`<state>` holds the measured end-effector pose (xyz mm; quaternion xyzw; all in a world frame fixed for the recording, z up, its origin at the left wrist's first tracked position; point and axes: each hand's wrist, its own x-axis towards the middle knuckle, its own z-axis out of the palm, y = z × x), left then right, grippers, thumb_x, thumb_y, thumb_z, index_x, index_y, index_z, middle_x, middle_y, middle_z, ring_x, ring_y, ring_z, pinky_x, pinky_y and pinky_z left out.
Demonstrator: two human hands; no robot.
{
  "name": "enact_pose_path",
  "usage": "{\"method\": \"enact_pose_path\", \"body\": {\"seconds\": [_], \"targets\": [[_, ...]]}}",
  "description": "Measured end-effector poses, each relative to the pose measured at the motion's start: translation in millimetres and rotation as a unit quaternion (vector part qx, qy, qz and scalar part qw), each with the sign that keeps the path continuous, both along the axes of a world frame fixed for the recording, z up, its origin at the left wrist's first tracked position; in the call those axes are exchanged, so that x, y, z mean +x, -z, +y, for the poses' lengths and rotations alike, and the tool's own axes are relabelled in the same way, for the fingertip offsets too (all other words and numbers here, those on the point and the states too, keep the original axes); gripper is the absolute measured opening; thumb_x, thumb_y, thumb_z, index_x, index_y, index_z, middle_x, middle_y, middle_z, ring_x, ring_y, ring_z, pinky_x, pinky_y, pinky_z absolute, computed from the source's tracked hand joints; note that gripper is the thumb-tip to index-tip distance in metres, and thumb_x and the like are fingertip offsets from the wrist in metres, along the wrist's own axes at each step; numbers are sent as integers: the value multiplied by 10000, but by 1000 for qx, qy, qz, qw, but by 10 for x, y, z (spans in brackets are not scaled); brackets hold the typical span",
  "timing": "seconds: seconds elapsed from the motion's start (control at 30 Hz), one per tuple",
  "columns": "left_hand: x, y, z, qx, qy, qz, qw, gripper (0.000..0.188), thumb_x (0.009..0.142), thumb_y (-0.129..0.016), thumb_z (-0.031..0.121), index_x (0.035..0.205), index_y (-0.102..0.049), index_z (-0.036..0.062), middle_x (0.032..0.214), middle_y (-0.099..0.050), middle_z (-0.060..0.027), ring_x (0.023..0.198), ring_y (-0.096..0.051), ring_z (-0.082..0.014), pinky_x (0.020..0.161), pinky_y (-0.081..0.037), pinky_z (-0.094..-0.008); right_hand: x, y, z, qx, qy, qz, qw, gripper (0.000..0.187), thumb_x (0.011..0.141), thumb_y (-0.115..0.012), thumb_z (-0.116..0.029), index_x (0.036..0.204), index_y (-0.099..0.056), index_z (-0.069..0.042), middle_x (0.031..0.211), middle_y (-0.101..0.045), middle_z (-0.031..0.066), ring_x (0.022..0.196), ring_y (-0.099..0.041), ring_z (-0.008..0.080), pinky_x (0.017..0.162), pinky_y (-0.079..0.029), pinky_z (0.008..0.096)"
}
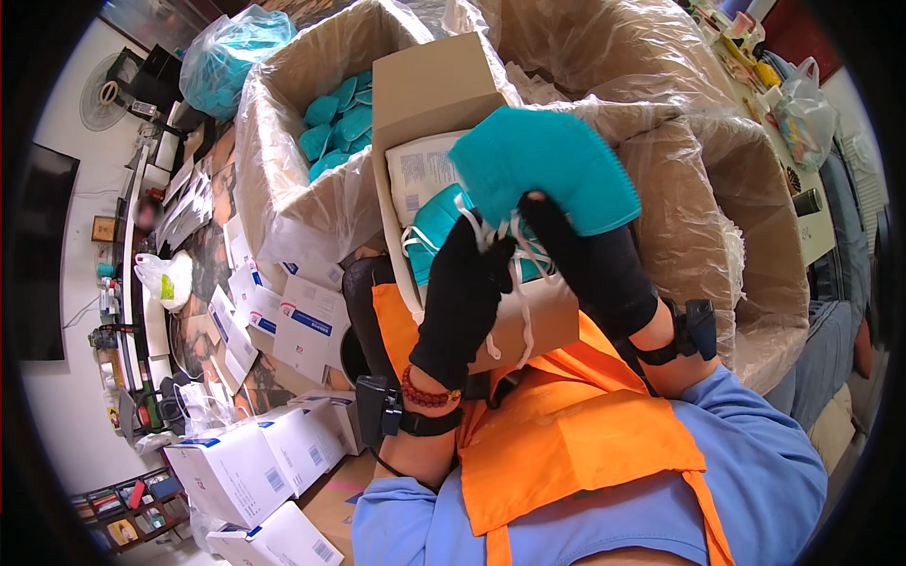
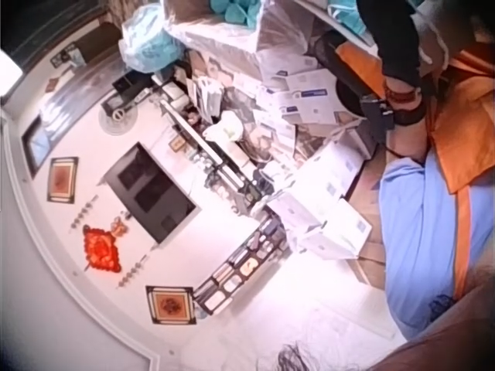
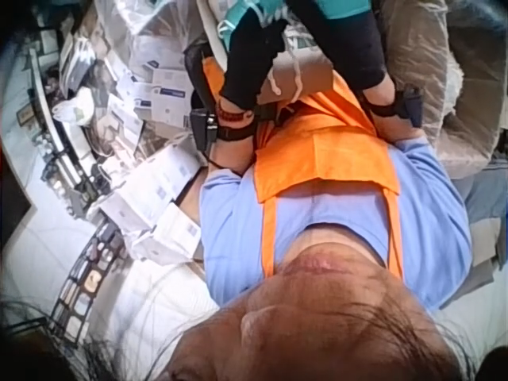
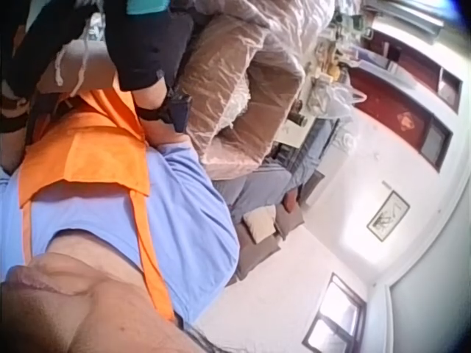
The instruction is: Packing green protective face masks into a small cardboard box from a large bulk container.
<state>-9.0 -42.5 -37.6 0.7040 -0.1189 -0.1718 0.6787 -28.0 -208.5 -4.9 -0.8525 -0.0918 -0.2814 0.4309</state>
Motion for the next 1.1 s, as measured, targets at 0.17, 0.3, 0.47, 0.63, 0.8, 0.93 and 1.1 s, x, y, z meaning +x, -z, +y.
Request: {"method": "enact_pose_path", "body": {"seconds": [0.17, 0.3, 0.47, 0.63, 0.8, 0.93, 1.1], "targets": [[-21, -50, -3, -136, -31, 124, 982, 288, 954, -564, 64, 1234, -560, -7, 920, -638, -64, 587, -521, -107, 547, -451, -249, 24, 117, -75, 113, -1, 7, 994, 242, 895, -667, -225, 1088, -634, -84, 856, -687, 118, 722, -673, 308, 638, -523, 343], [26, 3, 29, 77, 59, -213, 972, 232, 932, -576, 69, 1146, -594, -19, 913, -632, -112, 694, -579, -149, 605, -458, -293, -4, 49, -89, 134, -35, 148, 979, 223, 899, -681, -150, 1078, -618, -32, 980, -656, 49, 874, -603, 109, 763, -501, 286], [-103, -14, 198, 3, 69, -96, 993, 254, 915, -555, 34, 1161, -589, -21, 919, -634, -88, 800, -619, -153, 674, -490, -272, -32, 40, -163, 61, -87, 182, 977, 277, 843, -737, -195, 1058, -633, -54, 982, -657, 48, 860, -615, 156, 768, -499, 310], [-137, -25, 478, -45, -109, -44, 992, 265, 975, -449, 151, 1142, -604, 17, 861, -631, -44, 778, -622, -159, 679, -509, -289, -266, -191, 117, -93, -92, 25, 991, 283, 843, -726, -223, 1093, -661, -107, 1133, -638, 90, 1069, -570, 342, 912, -454, 388], [438, -166, 1117, -491, -47, 72, 867, 247, 1023, -395, 264, 967, -567, 95, 748, -551, -34, 635, -548, -194, 691, -468, -360, -507, 13, 28, 128, -178, 233, 947, 174, 868, -659, -81, 1041, -642, -71, 903, -638, 57, 768, -618, 188, 702, -496, 321], [210, 41, 573, -63, -181, -71, 979, 336, 1025, -424, 318, 1033, -630, 53, 801, -627, -42, 625, -519, -100, 544, -417, -246, -269, 13, 41, 238, -34, 232, 942, 146, 947, -636, -179, 1022, -641, -54, 873, -638, 5, 779, -579, 64, 680, -475, 240], [-151, -187, 86, -23, -47, -68, 996, 375, 1020, -477, 291, 1250, -558, 6, 1093, -624, -40, 868, -596, -91, 698, -496, -225, -125, -135, 80, 122, -58, 152, 979, 180, 945, -636, -166, 1078, -638, -45, 908, -643, 0, 787, -577, 76, 696, -478, 245]]}}
